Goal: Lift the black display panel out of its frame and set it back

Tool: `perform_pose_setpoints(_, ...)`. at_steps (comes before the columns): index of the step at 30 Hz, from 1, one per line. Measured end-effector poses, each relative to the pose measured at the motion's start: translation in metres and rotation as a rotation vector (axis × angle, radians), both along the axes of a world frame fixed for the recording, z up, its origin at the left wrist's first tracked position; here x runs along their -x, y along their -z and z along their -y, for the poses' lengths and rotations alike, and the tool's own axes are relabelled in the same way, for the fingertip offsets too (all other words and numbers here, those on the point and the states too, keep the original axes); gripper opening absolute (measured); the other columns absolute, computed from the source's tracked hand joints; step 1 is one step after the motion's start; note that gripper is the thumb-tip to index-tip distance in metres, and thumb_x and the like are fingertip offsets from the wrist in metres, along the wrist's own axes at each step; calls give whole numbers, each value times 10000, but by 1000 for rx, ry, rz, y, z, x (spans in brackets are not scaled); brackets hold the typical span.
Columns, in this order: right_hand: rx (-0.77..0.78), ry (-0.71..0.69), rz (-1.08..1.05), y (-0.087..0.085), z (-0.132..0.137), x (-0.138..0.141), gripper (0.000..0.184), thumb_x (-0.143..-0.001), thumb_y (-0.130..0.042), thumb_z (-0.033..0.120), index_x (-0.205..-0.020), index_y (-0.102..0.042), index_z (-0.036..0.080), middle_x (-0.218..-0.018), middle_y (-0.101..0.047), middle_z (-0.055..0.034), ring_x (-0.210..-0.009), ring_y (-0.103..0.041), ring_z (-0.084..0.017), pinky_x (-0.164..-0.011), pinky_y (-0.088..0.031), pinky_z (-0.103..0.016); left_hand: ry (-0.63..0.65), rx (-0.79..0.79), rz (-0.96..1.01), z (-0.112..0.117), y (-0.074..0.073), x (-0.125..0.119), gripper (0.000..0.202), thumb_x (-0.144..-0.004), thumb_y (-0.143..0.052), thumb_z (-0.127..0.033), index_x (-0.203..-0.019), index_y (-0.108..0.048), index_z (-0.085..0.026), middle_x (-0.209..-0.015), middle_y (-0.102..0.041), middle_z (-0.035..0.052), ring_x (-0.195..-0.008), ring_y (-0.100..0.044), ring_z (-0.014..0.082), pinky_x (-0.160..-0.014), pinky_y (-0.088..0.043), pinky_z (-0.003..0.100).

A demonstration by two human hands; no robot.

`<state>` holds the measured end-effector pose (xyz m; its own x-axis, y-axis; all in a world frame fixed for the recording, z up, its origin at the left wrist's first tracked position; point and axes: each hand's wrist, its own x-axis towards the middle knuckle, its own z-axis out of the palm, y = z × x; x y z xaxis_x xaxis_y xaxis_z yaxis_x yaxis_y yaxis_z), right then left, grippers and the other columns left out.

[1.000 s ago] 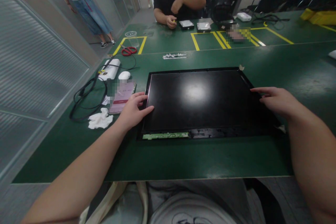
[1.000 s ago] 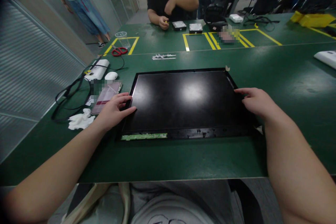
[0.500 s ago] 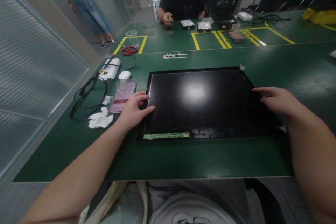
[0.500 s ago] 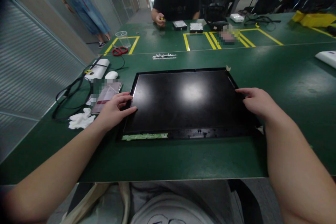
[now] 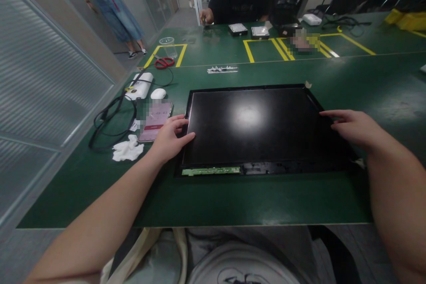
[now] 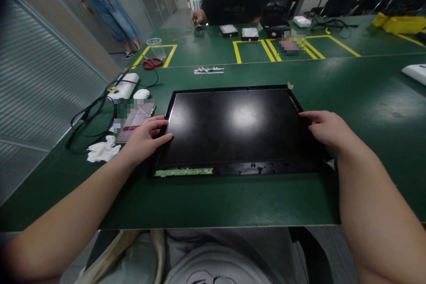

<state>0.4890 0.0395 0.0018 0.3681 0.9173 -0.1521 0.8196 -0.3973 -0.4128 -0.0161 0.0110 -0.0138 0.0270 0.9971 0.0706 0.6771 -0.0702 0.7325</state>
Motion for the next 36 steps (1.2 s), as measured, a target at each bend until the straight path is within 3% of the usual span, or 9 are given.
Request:
perform_pose_setpoints(16,-35,-2,-24,-4,1,3,569,-683,-554,82,-1194,-780,188,-723,-645,-29,-640,-580,-159,-629,-471,-274,0,4,-58,2,-2,-2,462,-794,-736,-406,-1194,-715,-176,-1488,-533,161,-1374,-542,354,-1105,-511,536)
perform_pose_setpoints(23,12,42,-35,-9,3,11,590,-727,-546,59,-1263,-758,186,-810,-671,-48,-705,-599,-171,-690,-479,-291,3,-6,-90,2,-4,-4,469,-803,-723,-394,-1204,-706,-151,-1493,-528,178,-1373,-537,363,-1096,-518,529)
perform_pose_setpoints(36,20,-12,22,0,-3,-3,608,-718,-553,88,-1286,-746,183,-827,-694,-60,-734,-623,-187,-700,-483,-301,26,-65,-59,3,1,-4,522,-828,-709,-404,-1305,-668,-196,-1464,-543,155,-1303,-573,334,-1080,-510,537)
